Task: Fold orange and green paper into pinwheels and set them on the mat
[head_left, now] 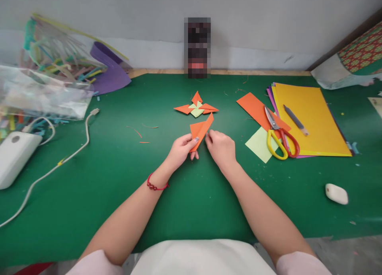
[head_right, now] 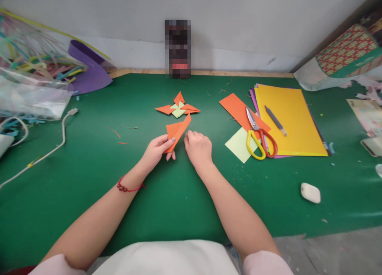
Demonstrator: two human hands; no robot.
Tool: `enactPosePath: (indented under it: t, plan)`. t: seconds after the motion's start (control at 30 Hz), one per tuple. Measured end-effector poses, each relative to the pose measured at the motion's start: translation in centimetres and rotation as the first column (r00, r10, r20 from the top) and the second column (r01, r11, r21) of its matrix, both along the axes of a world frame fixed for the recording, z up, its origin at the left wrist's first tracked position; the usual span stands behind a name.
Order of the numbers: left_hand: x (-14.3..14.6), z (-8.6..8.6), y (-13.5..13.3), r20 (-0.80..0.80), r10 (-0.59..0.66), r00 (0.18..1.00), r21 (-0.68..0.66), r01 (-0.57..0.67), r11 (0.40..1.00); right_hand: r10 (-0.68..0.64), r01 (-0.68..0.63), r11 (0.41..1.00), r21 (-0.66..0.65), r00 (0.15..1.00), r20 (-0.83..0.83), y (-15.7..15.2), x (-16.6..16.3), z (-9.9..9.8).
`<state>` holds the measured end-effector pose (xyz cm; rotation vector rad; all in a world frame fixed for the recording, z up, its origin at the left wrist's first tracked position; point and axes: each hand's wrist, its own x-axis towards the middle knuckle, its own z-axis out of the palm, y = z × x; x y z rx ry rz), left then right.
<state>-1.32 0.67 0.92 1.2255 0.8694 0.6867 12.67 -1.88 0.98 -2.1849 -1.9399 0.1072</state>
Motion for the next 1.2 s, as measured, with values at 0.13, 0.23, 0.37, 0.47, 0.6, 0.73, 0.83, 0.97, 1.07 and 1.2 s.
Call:
enactPosePath:
  t: [0.13, 0.23, 0.37, 0.47, 0.6, 0.73, 0.83, 0.97, 1.07, 1.2]
  plan:
    - [0.0, -0.2, 0.1, 0.028, -0.011, 1.0, 0.007, 0.01, 1.0, 0.065, -0.064, 0.997, 0.034, 0.997, -0.038, -0.2, -0.2, -0.1]
    - [0.0, -0.2, 0.1, 0.034, -0.01, 0.999, -0.01, 0.01, 1.0, 0.055, -0.048, 0.997, 0.055, 0.987, -0.154, -0.1, -0.1, -0.3]
    - [0.1, -0.1, 0.1, 0.007, 0.002, 1.0, -0.019, -0.002, 1.0, 0.019, 0.055, 0.993, 0.109, 0.813, -0.582, 0.4, 0.6, -0.7]
    - [0.2, -0.1, 0.1, -0.015, 0.008, 1.0, -0.001, -0.008, 1.0, 0.053, 0.166, 0.976, 0.144, 0.454, -0.889, 1.1, 1.2, -1.0]
    - [0.1, -0.1, 0.0, -0.072, -0.041, 0.997, 0.026, 0.043, 0.999, 0.078, 0.203, 0.972, 0.119, 0.201, -0.976, 1.7, 1.7, -0.8]
    - [0.1, 0.0, -0.1, -0.126, -0.057, 0.99, 0.046, 0.064, 0.997, 0.052, 0.195, 0.976, 0.093, 0.205, -0.977, 1.6, 1.9, -0.4]
    - [0.1, 0.2, -0.2, -0.142, -0.045, 0.989, 0.051, 0.053, 0.997, 0.048, 0.199, 0.976, 0.09, 0.209, -0.977, 1.5, 1.9, -0.4]
    - [0.3, 0.2, -0.2, -0.109, -0.027, 0.994, 0.02, 0.03, 0.999, 0.057, 0.221, 0.97, 0.102, 0.202, -0.978, 1.6, 2.0, -0.7]
    - [0.4, 0.2, -0.2, -0.073, -0.033, 0.997, -0.021, 0.031, 0.999, 0.066, 0.255, 0.961, 0.104, 0.154, -0.986, 1.7, 1.9, -0.9]
    - [0.4, 0.2, -0.1, -0.046, -0.034, 0.998, -0.03, 0.032, 0.999, 0.088, 0.167, 0.98, 0.105, 0.107, -0.99, 1.6, 2.0, -1.0]
